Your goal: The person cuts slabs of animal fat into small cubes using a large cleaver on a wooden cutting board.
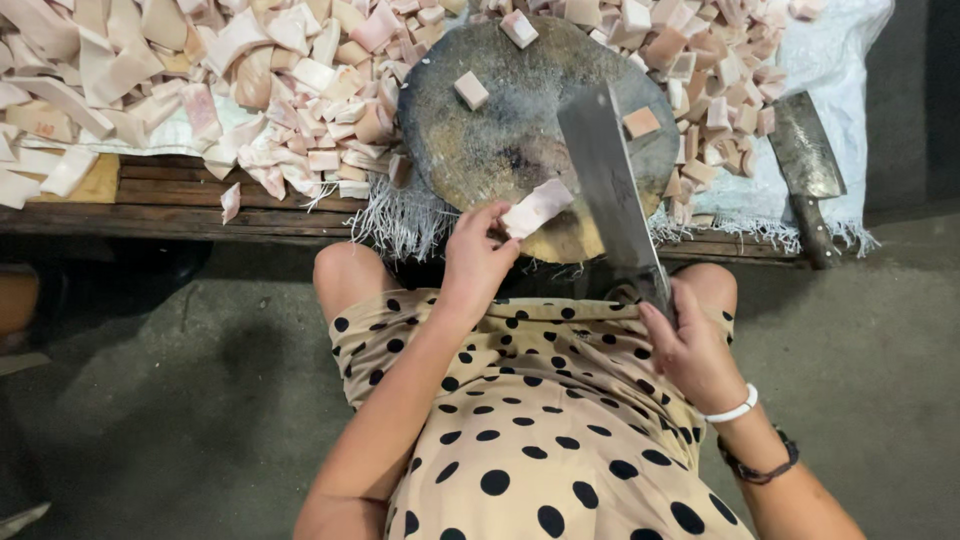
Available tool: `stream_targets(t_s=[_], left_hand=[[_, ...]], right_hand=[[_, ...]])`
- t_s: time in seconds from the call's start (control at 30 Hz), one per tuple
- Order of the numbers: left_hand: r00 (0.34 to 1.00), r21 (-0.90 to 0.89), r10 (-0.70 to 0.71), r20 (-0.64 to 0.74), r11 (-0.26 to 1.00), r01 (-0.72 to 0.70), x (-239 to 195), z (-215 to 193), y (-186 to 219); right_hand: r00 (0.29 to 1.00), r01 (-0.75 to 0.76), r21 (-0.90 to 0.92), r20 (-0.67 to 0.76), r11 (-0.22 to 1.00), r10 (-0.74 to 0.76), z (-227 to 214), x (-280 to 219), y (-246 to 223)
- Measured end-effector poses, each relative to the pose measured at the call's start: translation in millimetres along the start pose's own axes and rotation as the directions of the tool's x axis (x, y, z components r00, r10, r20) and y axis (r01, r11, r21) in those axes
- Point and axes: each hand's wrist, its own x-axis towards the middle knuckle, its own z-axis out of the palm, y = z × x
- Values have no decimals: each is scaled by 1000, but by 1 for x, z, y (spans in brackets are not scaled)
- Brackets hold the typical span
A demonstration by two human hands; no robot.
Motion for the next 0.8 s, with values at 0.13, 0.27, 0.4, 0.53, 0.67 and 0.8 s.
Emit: stream_targets(t_s=[0.13, 0.27, 0.4, 0.53, 0.67, 0.8], left_hand=[[994, 226, 82, -74, 972, -64, -3, 3, -13], [983, 235, 165, -87, 962, -140, -4, 4, -19], [935, 323, 347, -76, 896, -306, -6, 3, -19], [925, 401, 379, -38, 853, -333, -4, 0, -17], [943, 400, 332, -19, 867, -297, -7, -3, -14], [946, 342, 302, -117, 907, -247, -14, -22, -5]], right_hand=[[681, 590, -517, -94, 620, -726, -8, -10, -33], [982, 40, -328, -160, 944, -98, -15, -32, -25], [969, 242, -435, 60, 867, -241, -9, -14, 4], [982, 126, -375, 180, 918, -61, -22, -6, -23], [974, -197, -295, 52, 935, 221, -25, -15, -60], [970, 221, -358, -15, 907, -242, -7, -33, -31]])
